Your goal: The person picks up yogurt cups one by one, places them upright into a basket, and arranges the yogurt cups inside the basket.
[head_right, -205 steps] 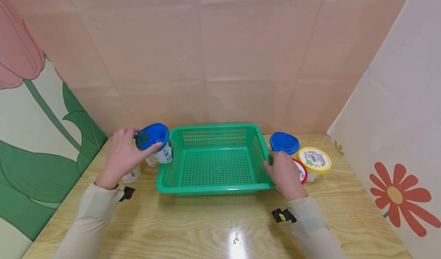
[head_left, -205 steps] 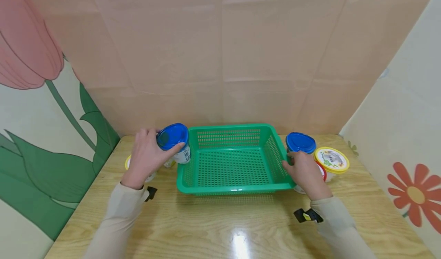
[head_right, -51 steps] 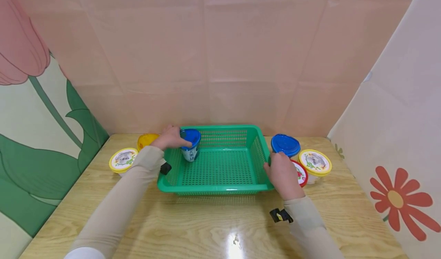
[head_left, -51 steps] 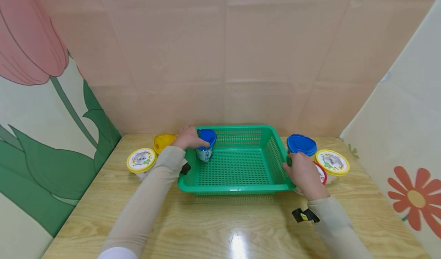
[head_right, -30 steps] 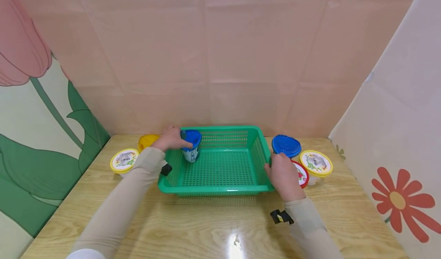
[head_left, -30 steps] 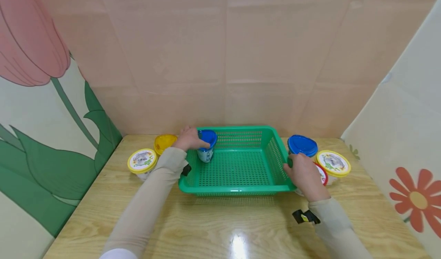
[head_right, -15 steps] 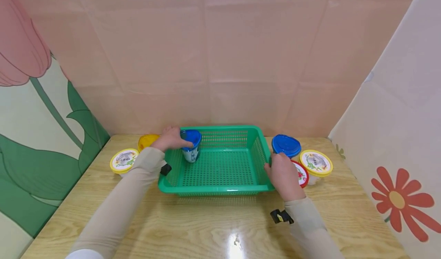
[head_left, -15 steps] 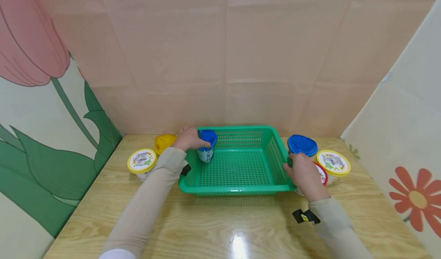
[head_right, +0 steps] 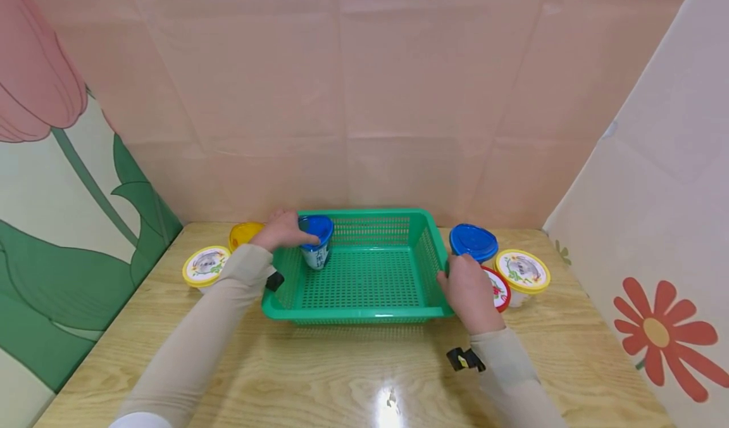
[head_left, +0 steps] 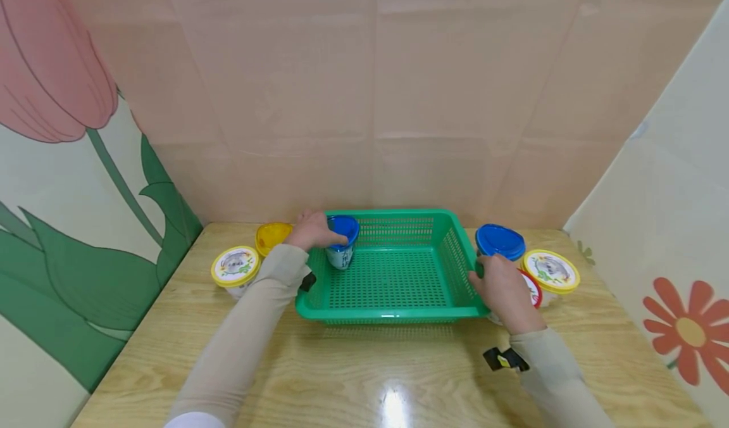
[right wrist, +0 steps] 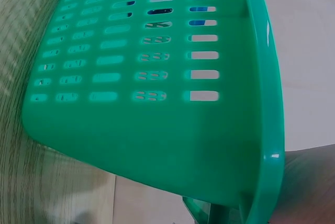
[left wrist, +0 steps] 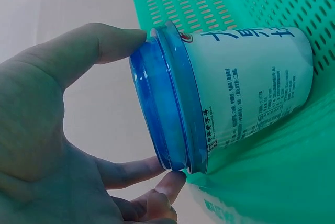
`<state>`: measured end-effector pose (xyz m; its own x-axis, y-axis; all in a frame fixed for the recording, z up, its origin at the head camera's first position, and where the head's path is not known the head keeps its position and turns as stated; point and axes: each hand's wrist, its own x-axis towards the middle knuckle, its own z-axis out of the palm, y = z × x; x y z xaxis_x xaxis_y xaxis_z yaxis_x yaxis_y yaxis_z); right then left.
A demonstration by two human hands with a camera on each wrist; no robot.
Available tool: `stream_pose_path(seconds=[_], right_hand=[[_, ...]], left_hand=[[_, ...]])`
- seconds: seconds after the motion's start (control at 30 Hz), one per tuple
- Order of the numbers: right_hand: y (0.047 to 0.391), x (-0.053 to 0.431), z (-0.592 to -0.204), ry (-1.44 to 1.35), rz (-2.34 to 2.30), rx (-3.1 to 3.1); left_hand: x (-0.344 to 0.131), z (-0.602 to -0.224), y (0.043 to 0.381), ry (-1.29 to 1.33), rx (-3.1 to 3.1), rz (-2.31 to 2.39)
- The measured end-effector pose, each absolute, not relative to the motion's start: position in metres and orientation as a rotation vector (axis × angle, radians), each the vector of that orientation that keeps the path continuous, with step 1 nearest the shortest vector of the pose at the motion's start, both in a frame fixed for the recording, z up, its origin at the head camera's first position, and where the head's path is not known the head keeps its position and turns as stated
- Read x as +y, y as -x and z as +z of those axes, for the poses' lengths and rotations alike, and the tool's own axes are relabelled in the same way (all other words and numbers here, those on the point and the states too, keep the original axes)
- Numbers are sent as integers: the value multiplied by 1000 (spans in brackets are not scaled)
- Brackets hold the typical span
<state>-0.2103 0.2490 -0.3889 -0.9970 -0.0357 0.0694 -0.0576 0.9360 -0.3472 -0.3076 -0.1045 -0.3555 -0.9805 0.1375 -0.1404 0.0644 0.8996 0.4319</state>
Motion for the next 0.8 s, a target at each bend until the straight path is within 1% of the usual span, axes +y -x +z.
stream_pose_path(seconds=[0.4, 0.8], right_hand=[[211, 251, -391, -61, 554, -3029], [211, 250, -391, -61, 557, -3015]], left_hand=[[-105, -356, 306, -159, 2884, 699], [-119, -332, 287, -214, 2920, 868]])
